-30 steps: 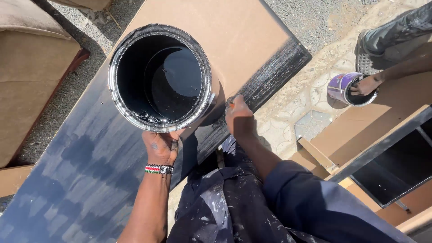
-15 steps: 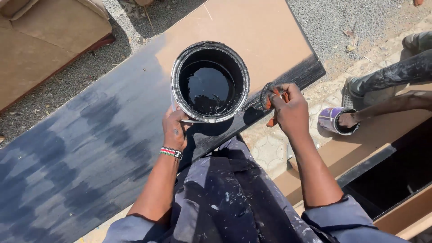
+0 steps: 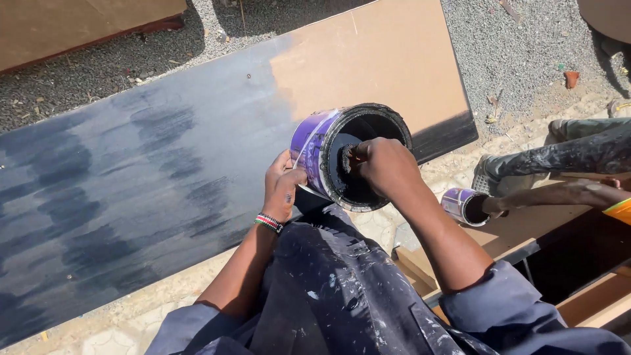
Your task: The person paints a long, light-colored wooden plank with black paint using a small sponge. They hold a purple paint can in their left hand and repeatedly dip the sponge into the paint before applying it to the plank's surface.
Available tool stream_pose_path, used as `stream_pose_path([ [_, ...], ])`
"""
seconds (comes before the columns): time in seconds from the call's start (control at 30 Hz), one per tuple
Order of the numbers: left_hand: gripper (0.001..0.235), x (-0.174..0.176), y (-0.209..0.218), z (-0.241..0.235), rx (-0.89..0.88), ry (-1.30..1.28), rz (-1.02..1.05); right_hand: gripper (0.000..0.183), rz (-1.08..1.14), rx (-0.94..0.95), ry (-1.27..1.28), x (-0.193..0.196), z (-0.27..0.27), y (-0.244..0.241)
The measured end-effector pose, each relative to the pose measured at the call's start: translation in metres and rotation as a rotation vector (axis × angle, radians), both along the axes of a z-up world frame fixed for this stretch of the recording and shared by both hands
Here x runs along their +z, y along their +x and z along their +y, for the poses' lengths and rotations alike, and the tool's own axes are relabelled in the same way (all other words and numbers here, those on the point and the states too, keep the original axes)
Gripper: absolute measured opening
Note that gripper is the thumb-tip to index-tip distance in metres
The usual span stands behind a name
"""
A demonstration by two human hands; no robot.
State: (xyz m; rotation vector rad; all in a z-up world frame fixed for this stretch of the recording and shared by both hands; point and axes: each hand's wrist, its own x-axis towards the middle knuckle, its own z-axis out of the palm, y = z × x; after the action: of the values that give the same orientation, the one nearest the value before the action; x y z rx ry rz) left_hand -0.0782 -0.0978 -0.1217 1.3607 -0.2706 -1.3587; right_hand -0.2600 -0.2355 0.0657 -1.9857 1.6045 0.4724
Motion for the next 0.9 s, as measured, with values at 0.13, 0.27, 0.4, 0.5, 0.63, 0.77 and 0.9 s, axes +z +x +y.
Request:
stream_pose_path([
  [0.13,0.093,0.025,-0.004,-0.006,-0.004,-0.043,0.015,0.035,-0.014,-0.03,0.02,-0.004,0.001,0.005],
  [0.27,0.094,0.044,0.002,-0.007,-0.022,-0.05,0.009,0.027,0.006,-0.03,0.009,-0.001,0.004,0.009],
  [0.4,0.094,0.046,0.006,-0.005,-0.041,-0.042,0.002,0.035,-0.06,-0.092,0.024,0.011,0.008,0.007],
  [0.5,0.093,0.069,0.008,-0.009,-0.045,-0.041,-0.002,0.025,-0.403,-0.455,0.287,0.057,0.008,0.01],
  [0.63,0.094,0.036,0.01,-0.009,-0.05,-0.044,-0.016,0.014,-0.642,-0.646,0.514,0.065,-0.004,-0.007],
  [0.77,0.086,0.043,0.011,-0.013,-0.045,-0.018,-0.017,0.021,-0.658,-0.681,0.592,0.077,0.002,-0.006],
  [0.9,0.085,0.077,0.012,-0.016,-0.054,-0.005,-0.016,0.035,-0.553,-0.699,0.633,0.06,-0.005,-0.012],
])
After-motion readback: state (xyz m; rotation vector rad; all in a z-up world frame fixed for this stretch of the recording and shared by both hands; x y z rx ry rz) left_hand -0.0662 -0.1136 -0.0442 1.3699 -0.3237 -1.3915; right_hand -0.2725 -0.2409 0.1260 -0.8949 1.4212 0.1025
